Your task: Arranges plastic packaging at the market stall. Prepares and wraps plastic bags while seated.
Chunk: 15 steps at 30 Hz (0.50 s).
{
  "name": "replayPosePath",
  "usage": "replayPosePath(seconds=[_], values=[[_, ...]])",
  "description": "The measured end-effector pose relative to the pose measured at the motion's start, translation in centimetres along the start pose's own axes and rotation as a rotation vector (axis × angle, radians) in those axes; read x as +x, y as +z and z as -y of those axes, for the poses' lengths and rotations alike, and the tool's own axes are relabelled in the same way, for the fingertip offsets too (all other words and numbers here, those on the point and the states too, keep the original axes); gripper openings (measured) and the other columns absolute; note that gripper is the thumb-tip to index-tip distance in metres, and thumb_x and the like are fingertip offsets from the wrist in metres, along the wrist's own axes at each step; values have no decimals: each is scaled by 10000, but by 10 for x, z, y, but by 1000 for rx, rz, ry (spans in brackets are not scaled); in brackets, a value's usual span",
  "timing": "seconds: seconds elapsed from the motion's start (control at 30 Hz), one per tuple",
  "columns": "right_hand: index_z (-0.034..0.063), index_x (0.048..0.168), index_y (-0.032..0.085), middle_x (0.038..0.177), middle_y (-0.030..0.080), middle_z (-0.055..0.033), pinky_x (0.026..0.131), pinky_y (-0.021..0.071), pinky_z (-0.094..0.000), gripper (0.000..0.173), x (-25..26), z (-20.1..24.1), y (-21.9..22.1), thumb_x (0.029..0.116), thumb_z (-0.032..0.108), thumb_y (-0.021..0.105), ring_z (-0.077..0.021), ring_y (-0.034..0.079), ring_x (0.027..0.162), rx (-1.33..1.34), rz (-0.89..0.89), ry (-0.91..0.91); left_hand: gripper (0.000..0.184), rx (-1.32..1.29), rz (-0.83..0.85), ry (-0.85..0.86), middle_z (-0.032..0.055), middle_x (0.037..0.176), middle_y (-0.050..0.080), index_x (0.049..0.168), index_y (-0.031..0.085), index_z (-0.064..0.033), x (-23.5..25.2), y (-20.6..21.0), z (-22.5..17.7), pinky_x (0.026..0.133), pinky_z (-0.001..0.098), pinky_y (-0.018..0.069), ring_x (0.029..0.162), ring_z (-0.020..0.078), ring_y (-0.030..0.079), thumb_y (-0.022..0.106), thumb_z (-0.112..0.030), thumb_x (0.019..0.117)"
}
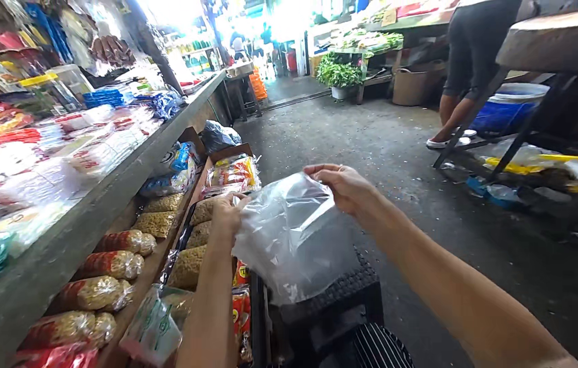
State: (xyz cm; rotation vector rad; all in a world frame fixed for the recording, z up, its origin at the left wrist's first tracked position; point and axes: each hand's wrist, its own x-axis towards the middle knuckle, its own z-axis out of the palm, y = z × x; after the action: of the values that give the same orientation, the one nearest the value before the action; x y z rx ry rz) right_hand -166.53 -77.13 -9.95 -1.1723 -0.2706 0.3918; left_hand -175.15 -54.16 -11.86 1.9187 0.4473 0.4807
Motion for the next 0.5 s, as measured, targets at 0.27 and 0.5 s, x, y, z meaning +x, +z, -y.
replayPosePath(seconds=[0.27,0.5], values=[[2,1232,544,794,651,-68,560,545,-281,192,-10,-45,-32,1048,27,493,-138,646,625,-253,-13,309,192,-325,81,-348,86,934,625,1209,556,6,-42,44,67,730,351,549,807,142,622,481,-85,1057],[9,1210,579,797,653,-46,544,492,-233,178,-6,-74,-53,1050,48,510,-92,614,614,-340,65,275,127,-301,109,-364,21,777,581,1113,574,-2,-44,56,59,627,246,518,655,68,580,477,-26,1034]])
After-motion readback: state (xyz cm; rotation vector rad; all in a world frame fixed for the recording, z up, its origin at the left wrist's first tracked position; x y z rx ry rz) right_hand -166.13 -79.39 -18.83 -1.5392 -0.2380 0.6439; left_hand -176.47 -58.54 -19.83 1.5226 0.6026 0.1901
